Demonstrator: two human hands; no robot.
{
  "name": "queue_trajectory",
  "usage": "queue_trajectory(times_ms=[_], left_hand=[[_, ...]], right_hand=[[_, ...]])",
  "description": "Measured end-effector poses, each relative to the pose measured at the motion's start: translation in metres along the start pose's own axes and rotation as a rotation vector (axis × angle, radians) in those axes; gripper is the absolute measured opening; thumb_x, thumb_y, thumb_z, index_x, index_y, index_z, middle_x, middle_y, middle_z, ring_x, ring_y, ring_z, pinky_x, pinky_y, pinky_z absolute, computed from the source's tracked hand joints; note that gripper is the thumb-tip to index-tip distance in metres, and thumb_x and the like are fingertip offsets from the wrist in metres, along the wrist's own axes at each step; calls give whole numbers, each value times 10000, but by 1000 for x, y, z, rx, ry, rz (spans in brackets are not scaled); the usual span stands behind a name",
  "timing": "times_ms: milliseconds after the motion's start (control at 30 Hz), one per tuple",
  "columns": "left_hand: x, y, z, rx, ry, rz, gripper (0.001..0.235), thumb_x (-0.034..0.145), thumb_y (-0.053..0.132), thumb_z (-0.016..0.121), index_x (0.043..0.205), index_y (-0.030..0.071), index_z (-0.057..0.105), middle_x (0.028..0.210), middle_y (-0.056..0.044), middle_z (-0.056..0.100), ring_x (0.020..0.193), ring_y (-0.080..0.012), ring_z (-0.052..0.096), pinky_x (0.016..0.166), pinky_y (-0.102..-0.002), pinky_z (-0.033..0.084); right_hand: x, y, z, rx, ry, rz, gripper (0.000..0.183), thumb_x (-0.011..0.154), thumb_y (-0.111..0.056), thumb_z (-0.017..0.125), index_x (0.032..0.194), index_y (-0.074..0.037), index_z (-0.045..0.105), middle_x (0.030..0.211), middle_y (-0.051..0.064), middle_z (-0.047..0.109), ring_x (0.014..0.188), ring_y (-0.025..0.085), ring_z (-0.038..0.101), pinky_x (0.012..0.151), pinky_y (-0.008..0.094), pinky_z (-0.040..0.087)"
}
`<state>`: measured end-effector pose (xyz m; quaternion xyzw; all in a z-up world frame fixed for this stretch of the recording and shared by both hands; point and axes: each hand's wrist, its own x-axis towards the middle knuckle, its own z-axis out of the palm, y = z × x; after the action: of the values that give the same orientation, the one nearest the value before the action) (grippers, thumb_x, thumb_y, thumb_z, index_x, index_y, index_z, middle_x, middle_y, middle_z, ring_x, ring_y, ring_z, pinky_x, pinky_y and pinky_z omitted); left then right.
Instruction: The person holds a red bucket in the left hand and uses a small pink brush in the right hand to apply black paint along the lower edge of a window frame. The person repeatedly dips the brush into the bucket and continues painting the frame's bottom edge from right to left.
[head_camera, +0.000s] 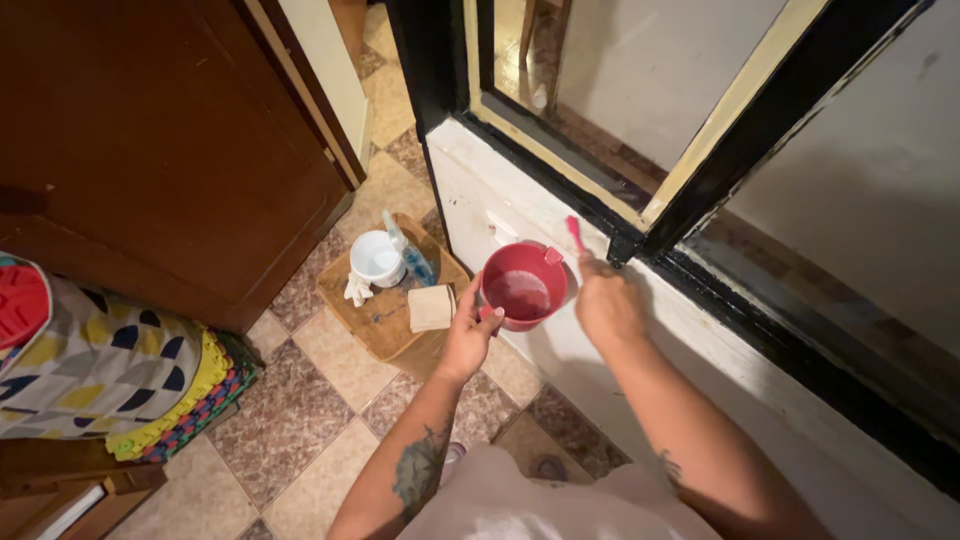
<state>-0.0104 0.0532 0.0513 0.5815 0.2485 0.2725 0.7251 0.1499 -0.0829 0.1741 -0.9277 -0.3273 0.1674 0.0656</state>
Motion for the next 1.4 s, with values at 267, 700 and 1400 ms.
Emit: queue_trajectory(times_ms=[267,700,1400], left_hand=[[6,-10,-5,-8,-22,1,741,915,-28,644,1567,167,348,730,-79,624,578,-113,559,532,-211,490],[9,-24,-12,-3,-75,33,740,914,-35,639,1566,157,345,674,-77,580,565,-132,557,536,-234,488],[13,-43,-12,-31,-59,-11,749,915,-31,635,1572,167,335,680,-74,602,558,-121,551,508,-217,484]], right_hand=[[-27,6,-11,-89,-68,100,579,1010,-120,362,1585,-167,413,1207,269,717,1097,445,719,937,558,577],[-19,-19,-26,-28,-71,76,548,1009,-85,357,1552,-68,430,1214,299,709,1115,456,708,944,577,563],[-25,23,-6,-180,-66,64,562,991,-151,438,1553,-166,445,1104,243,757,1057,379,752,908,519,598]])
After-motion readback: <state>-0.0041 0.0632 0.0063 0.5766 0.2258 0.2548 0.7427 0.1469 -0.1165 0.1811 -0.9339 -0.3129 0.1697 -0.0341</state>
